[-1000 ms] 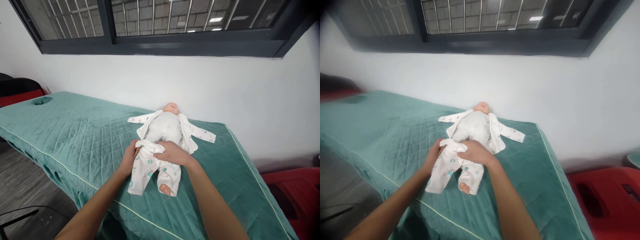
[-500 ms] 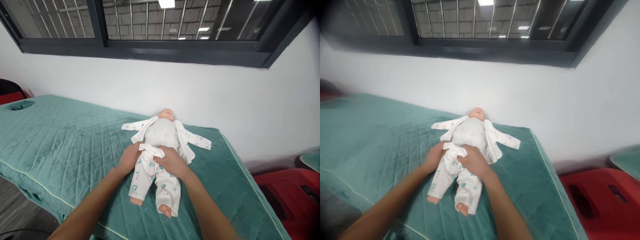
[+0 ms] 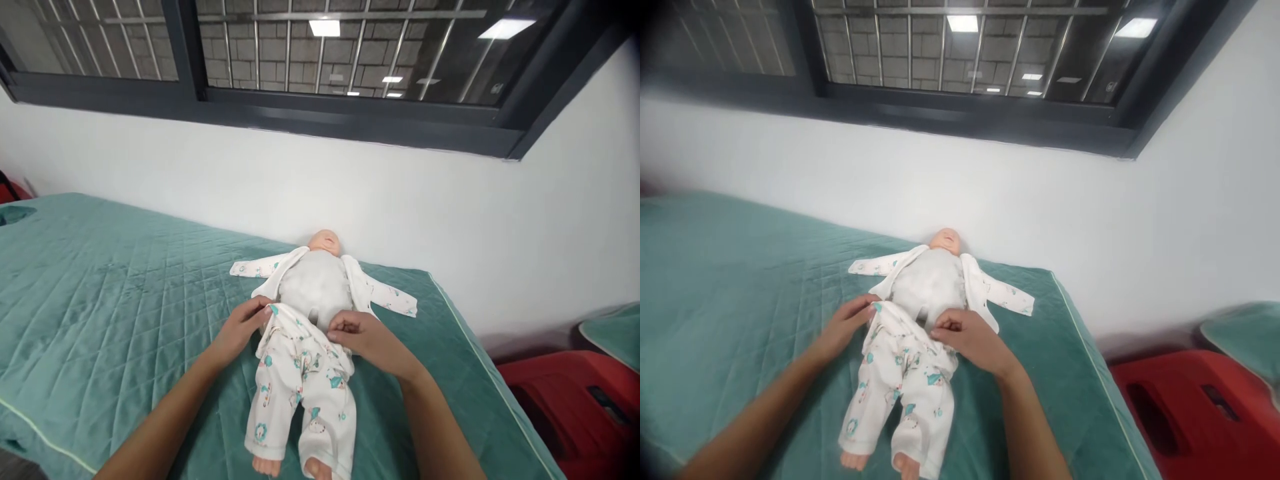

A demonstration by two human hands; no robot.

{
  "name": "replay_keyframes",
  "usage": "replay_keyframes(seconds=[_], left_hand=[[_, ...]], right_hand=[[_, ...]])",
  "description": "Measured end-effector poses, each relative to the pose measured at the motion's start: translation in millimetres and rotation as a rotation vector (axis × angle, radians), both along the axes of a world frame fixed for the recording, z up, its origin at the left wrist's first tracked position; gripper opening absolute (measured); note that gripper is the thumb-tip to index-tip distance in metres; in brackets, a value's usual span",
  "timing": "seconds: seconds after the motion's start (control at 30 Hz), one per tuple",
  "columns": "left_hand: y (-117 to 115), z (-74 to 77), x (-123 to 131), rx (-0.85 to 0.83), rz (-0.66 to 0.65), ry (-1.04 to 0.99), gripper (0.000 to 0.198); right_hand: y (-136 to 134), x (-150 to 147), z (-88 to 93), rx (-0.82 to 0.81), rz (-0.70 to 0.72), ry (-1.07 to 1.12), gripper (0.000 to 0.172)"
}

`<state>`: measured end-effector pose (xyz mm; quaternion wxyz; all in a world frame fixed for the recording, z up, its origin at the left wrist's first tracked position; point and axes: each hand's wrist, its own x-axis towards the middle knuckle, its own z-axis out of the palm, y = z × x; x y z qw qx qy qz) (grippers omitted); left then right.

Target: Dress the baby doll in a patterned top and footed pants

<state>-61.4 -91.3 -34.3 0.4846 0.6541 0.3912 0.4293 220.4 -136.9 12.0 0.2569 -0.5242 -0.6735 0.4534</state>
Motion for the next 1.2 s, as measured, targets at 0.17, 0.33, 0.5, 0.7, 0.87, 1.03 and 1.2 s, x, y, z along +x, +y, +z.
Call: replay_keyframes(seconds=[0.17,0.33,0.5,0.7,0.87,1.03,1.2], left_hand=[[43.9,32.2,22.0,0.045,-0.012,-0.226,0.015],[61.9,50.2,63.7,0.108,-0.226,0.123,0.013],[44.0,43.5,62.8,0.205,-0.403,0.328,0.017],[36.8,48.9,37.0,0.333,-0.59,0.47,0.035],[44.7,41.3,31.5,0.115,-0.52,0.364,0.036],[58.2,19.9,28.4,0.0,-0.165,0.158,0.036],[71.8,0.1,27.0,-0.132,0.056,-0.051,0.036]], right_hand=[[-4.8,-10.1,13.4,0.073,0.137,-0.066,0.015],[-7.7,-18.7,16.8,0.196,0.188,-0.219,0.022],[-4.2,-26.1,7.9,0.233,0.183,-0.178,0.018],[4.4,-28.2,-4.3,0.227,-0.08,0.046,0.006],[9.0,-21.7,-16.8,0.051,-0.293,0.354,0.022],[16.3,-6.6,-26.6,-0.056,-0.354,0.498,0.028],[26.5,5.2,-33.2,-0.029,-0.543,0.648,0.031]])
